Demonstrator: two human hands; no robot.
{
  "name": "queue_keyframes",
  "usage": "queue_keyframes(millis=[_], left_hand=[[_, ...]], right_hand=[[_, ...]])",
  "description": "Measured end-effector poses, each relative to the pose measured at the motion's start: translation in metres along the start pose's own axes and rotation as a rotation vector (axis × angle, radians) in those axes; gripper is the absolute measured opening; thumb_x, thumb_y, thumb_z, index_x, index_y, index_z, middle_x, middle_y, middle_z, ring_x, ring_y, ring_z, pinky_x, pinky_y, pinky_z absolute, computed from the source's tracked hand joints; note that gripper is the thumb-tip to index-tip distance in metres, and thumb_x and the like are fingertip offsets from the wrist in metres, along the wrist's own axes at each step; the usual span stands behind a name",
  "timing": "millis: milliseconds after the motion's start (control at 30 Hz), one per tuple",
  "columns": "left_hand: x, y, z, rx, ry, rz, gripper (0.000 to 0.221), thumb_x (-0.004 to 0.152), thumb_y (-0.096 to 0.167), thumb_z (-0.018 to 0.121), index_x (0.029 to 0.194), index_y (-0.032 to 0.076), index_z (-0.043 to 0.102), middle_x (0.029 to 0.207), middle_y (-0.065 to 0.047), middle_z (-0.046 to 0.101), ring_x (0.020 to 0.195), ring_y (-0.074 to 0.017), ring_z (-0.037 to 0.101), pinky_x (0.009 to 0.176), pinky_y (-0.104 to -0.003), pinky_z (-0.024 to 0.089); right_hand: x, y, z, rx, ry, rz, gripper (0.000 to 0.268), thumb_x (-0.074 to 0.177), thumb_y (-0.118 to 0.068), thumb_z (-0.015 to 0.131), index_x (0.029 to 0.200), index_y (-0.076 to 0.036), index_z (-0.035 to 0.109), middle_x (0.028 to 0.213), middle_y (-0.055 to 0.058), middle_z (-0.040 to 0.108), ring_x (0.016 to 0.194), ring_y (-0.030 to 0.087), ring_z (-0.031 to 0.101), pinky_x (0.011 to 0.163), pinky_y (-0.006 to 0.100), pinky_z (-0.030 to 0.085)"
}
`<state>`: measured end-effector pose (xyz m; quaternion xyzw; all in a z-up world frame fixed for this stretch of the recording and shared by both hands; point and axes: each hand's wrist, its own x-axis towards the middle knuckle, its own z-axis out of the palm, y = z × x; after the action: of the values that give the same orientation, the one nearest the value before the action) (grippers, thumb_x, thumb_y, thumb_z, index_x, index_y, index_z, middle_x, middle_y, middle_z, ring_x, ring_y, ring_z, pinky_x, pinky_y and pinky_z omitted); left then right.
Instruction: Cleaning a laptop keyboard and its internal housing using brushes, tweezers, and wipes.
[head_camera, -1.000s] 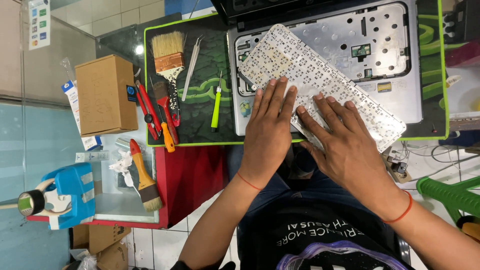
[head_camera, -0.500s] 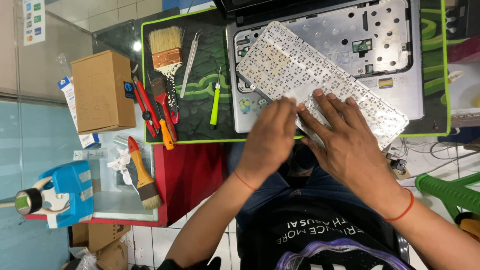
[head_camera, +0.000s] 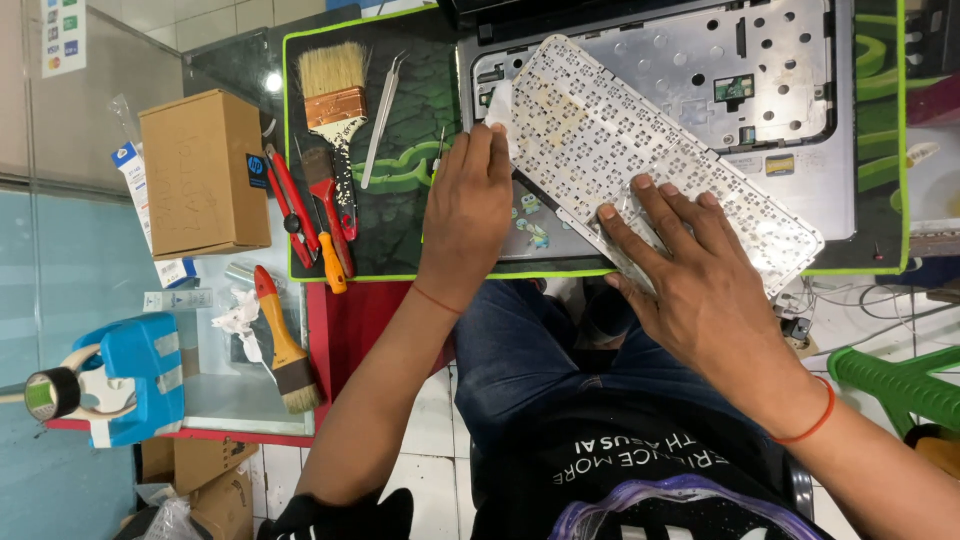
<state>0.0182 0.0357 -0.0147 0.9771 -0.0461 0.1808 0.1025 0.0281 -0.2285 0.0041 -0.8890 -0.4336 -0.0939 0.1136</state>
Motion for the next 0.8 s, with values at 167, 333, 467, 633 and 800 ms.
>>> queue_keyframes(millis=[167, 333, 467, 633, 800], left_hand=[[0.005, 0.028, -0.003, 0.081, -0.014, 0.356, 0.023, 0.108, 0.003, 0.083, 0.121, -0.014, 0.074, 0.132, -0.022, 0.068, 0.124, -0.0335, 0.07, 0.108, -0.044, 0.069], [0.049, -0.024, 0.046, 0.135, 0.129, 0.169, 0.02, 0.108, -0.011, 0.073, 0.124, -0.019, 0.065, 0.118, -0.018, 0.063, 0.101, -0.0307, 0.064, 0.082, -0.046, 0.065], [0.051, 0.025, 0.034, 0.046, 0.072, 0.367, 0.036, 0.084, -0.007, 0.091, 0.112, -0.004, 0.068, 0.111, -0.011, 0.055, 0.101, -0.0277, 0.059, 0.088, -0.043, 0.06], [0.075, 0.002, 0.015, -0.395, -0.201, -0.297, 0.02, 0.117, 0.013, 0.04, 0.117, 0.007, 0.059, 0.103, -0.007, 0.059, 0.088, -0.0233, 0.054, 0.079, -0.043, 0.046], [0.037, 0.013, 0.041, -0.176, 0.01, 0.191, 0.013, 0.106, -0.012, 0.062, 0.109, 0.0, 0.061, 0.096, -0.01, 0.057, 0.08, -0.0274, 0.054, 0.073, -0.045, 0.054]], right_hand=[[0.004, 0.001, 0.002, 0.022, 0.009, 0.008, 0.066, 0.11, -0.043, 0.065, 0.169, -0.015, 0.059, 0.174, 0.025, 0.056, 0.148, 0.044, 0.061, 0.127, 0.06, 0.048], [0.002, 0.001, 0.001, -0.013, 0.032, -0.012, 0.066, 0.108, -0.042, 0.072, 0.167, -0.015, 0.062, 0.172, 0.025, 0.059, 0.147, 0.043, 0.062, 0.125, 0.061, 0.052], [0.002, 0.001, 0.001, 0.038, 0.014, 0.006, 0.062, 0.11, -0.04, 0.067, 0.164, -0.012, 0.063, 0.172, 0.027, 0.058, 0.149, 0.045, 0.06, 0.128, 0.06, 0.048], [0.002, 0.0, -0.001, -0.027, 0.042, -0.041, 0.064, 0.11, -0.042, 0.07, 0.166, -0.012, 0.063, 0.17, 0.027, 0.06, 0.144, 0.044, 0.064, 0.123, 0.059, 0.052], [0.002, 0.002, 0.0, -0.001, 0.045, -0.035, 0.06, 0.109, -0.042, 0.069, 0.161, -0.012, 0.067, 0.169, 0.027, 0.061, 0.144, 0.045, 0.064, 0.124, 0.059, 0.05]])
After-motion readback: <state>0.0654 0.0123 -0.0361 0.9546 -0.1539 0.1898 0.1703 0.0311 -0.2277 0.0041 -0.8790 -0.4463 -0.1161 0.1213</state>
